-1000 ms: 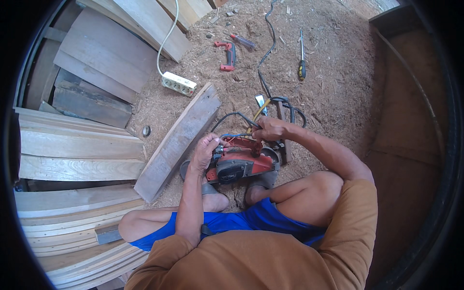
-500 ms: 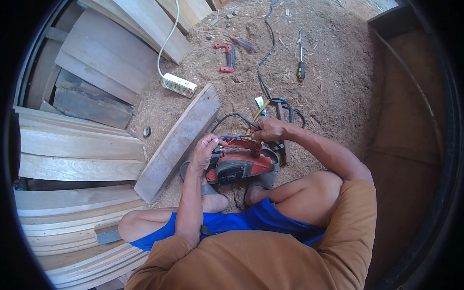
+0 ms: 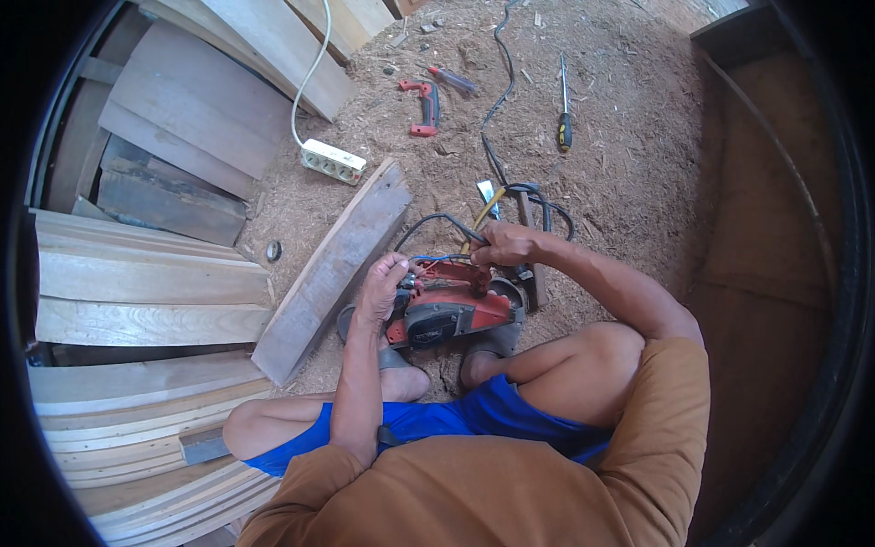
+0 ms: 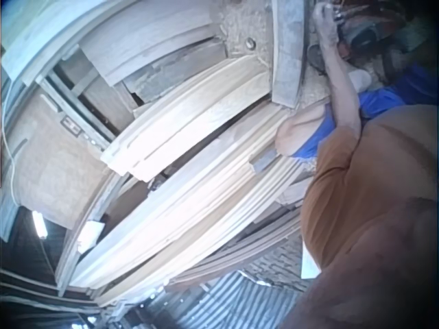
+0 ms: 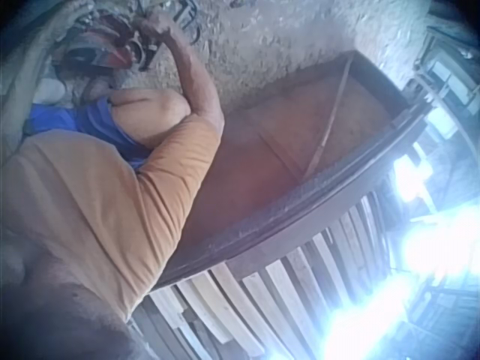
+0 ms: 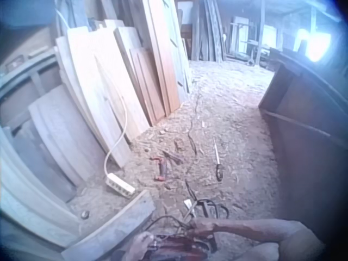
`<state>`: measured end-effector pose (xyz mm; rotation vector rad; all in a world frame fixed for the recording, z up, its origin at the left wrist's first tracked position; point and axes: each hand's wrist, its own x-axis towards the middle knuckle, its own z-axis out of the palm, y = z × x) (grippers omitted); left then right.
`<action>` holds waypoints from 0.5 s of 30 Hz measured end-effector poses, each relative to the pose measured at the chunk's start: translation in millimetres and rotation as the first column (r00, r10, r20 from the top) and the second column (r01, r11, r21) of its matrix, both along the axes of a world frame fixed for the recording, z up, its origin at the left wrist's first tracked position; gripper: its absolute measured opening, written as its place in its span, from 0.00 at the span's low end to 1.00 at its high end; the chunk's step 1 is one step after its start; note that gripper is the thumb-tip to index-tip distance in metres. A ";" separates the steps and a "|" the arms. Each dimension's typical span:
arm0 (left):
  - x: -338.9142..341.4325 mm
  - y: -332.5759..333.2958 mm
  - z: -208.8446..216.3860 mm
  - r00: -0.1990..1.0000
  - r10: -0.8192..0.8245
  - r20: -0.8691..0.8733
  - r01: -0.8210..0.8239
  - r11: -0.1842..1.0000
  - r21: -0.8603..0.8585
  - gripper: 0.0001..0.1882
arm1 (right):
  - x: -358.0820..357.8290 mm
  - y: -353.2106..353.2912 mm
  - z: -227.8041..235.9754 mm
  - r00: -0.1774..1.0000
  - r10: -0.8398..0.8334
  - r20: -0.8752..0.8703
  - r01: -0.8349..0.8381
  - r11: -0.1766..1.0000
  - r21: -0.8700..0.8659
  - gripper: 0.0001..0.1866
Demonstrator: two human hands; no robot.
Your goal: The person scrapes the insulation off a power tool cord using a chisel and twists the exposed wires together by hand.
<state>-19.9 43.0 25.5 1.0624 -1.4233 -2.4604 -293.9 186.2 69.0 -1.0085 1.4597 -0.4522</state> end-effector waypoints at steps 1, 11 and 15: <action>-0.4 -0.3 -0.4 1.000 -0.003 0.003 0.003 1.000 -0.006 0.08 | -0.3 -0.1 -0.5 1.000 -0.002 -0.003 0.002 1.000 0.006 0.10; -0.9 -0.1 -2.1 0.999 0.025 -0.046 -0.024 0.999 0.023 0.08 | -1.8 1.8 -3.7 0.999 0.033 -0.021 -0.032 0.999 0.038 0.10; -0.3 0.8 -0.7 0.999 0.039 -0.038 -0.038 0.999 0.025 0.08 | -0.7 2.6 -3.0 1.000 0.015 -0.007 -0.015 0.999 0.030 0.09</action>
